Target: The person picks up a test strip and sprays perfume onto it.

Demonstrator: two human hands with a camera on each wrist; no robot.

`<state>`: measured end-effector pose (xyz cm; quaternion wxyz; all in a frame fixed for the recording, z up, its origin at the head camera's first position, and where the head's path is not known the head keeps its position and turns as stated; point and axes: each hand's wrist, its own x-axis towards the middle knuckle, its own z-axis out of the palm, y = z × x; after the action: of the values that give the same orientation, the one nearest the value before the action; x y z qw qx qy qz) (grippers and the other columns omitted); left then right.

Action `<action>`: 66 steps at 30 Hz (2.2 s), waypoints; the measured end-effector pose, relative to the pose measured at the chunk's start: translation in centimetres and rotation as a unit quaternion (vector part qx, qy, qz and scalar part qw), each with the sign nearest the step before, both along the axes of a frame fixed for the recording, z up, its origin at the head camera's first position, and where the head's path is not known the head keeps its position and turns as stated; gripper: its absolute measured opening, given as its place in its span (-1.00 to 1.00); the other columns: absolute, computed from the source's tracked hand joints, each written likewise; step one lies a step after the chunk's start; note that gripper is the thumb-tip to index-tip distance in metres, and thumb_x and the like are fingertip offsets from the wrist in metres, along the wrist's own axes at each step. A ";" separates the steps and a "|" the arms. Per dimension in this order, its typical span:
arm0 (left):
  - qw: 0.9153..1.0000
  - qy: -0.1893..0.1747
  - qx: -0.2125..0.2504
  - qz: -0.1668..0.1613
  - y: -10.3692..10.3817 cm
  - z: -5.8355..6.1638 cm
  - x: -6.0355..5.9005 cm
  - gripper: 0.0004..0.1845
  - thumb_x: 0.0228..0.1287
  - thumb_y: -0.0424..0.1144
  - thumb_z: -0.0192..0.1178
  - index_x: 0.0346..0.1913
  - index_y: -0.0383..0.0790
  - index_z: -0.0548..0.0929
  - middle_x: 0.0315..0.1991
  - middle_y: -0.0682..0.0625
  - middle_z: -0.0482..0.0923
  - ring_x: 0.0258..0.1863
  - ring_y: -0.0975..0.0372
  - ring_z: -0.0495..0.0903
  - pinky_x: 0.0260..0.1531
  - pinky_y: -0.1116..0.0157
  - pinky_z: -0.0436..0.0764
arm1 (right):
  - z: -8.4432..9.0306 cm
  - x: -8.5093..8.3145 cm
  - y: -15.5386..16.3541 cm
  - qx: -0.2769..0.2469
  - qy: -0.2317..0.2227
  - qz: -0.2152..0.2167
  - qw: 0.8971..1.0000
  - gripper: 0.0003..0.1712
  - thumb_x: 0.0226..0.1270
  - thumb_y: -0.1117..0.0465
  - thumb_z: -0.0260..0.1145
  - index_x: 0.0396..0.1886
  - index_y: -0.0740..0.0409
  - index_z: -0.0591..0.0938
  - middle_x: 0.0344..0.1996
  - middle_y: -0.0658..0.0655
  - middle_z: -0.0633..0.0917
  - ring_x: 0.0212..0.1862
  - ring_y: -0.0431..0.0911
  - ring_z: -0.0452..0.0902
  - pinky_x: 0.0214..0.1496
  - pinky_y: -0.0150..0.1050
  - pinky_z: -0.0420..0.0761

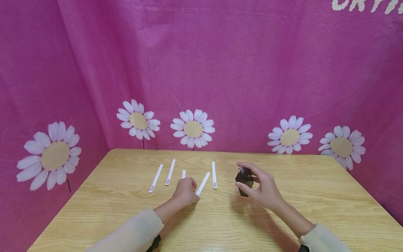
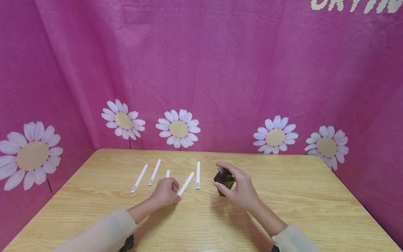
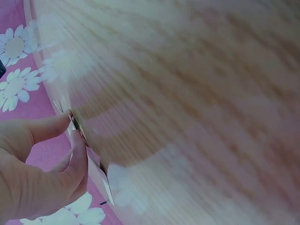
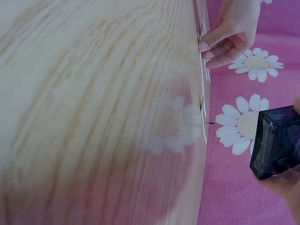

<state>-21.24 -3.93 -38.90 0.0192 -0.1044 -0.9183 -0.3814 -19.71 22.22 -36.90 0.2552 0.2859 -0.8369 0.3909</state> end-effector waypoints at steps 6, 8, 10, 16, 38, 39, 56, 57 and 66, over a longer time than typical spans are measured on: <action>0.998 -0.037 0.045 0.005 -0.1 0.0 0.0 -0.65 -0.25 -0.59 0.44 -0.30 -0.50 0.57 -0.47 -0.14 0.55 -0.47 0.23 0.47 -0.49 0.42 0.57 | -0.1 0.0 0.1 0.000 0.002 0.000 1.000 -0.35 0.04 0.32 0.50 0.19 0.10 0.53 -0.01 0.11 0.69 -0.11 -0.25 0.60 -0.16 -0.26 0.77; 0.998 -0.042 0.054 0.005 -0.1 0.0 0.0 -0.68 -0.25 -0.60 0.41 -0.32 -0.49 0.58 -0.52 -0.11 0.54 -0.52 0.25 0.47 -0.55 0.45 0.55 | -0.1 0.0 0.1 0.000 0.004 -0.002 1.000 -0.35 0.03 0.31 0.50 0.19 0.10 0.53 0.00 0.11 0.69 -0.11 -0.25 0.60 -0.17 -0.26 0.77; 0.997 -0.047 0.065 0.005 -0.1 -0.1 -0.1 -0.72 -0.23 -0.62 0.37 -0.35 -0.48 0.59 -0.57 -0.05 0.52 -0.58 0.29 0.46 -0.61 0.49 0.53 | 0.0 0.0 0.1 0.001 0.005 -0.004 1.000 -0.35 0.03 0.31 0.51 0.19 0.10 0.53 -0.01 0.11 0.70 -0.12 -0.25 0.60 -0.17 -0.27 0.77; 0.995 -0.058 0.082 -0.001 0.0 -0.2 -0.2 -0.84 -0.17 -0.63 0.30 -0.43 -0.47 0.63 -0.64 0.00 0.49 -0.67 0.33 0.41 -0.75 0.53 0.46 | 0.0 -0.1 0.2 -0.001 0.004 -0.005 1.000 -0.35 0.03 0.31 0.50 0.19 0.09 0.53 -0.02 0.11 0.70 -0.13 -0.27 0.61 -0.16 -0.27 0.77; 0.958 -0.162 0.236 -0.027 -0.7 -0.9 -0.7 -0.75 0.04 -0.54 0.30 -0.16 -0.54 0.62 -0.44 -0.11 0.66 -0.52 0.35 0.57 -0.38 0.34 0.76 | -0.3 -0.1 -0.1 0.000 0.003 -0.004 1.000 -0.34 0.02 0.29 0.51 0.19 0.04 0.54 -0.02 0.11 0.70 -0.12 -0.24 0.62 -0.17 -0.28 0.77; 0.956 -0.164 0.241 -0.032 -0.7 -0.9 -0.7 -0.74 0.04 -0.54 0.31 -0.15 -0.54 0.61 -0.43 -0.12 0.68 -0.52 0.35 0.58 -0.37 0.32 0.77 | -0.3 -0.1 -0.1 -0.001 0.003 -0.003 1.000 -0.34 0.03 0.29 0.51 0.19 0.03 0.53 -0.01 0.11 0.70 -0.12 -0.24 0.61 -0.17 -0.27 0.77; 0.950 -0.157 0.256 -0.089 -1.5 -0.3 -0.2 -0.69 0.04 -0.55 0.31 -0.10 -0.58 0.59 -0.32 -0.33 0.72 -0.45 0.30 0.70 -0.29 0.24 0.79 | -0.1 -0.7 -1.3 0.003 -0.001 -0.005 1.000 -0.36 0.02 0.28 0.51 0.17 0.05 0.56 0.02 0.13 0.70 -0.10 -0.10 0.64 -0.22 -0.25 0.77; 0.951 -0.156 0.253 -0.091 -1.5 -0.2 -0.2 -0.69 0.04 -0.55 0.31 -0.10 -0.58 0.59 -0.32 -0.32 0.72 -0.45 0.31 0.70 -0.29 0.25 0.78 | -0.1 -0.7 -1.4 0.006 -0.001 -0.007 1.000 -0.36 0.02 0.28 0.52 0.16 0.04 0.56 0.02 0.12 0.70 -0.09 -0.10 0.64 -0.23 -0.26 0.77; 0.960 -0.133 0.227 -0.091 -1.3 0.4 -0.1 -0.67 -0.01 -0.55 0.33 -0.11 -0.54 0.61 -0.33 -0.32 0.73 -0.48 0.35 0.68 -0.33 0.28 0.78 | -0.4 -1.2 -1.6 0.007 0.005 -0.003 1.000 -0.38 0.03 0.26 0.51 0.15 0.02 0.57 0.01 0.10 0.71 -0.07 -0.10 0.64 -0.23 -0.21 0.78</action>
<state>-21.31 -5.19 -38.47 -0.1151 -0.1287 -0.7883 -0.5906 -20.88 20.60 -37.33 0.2590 0.2870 -0.8390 0.3831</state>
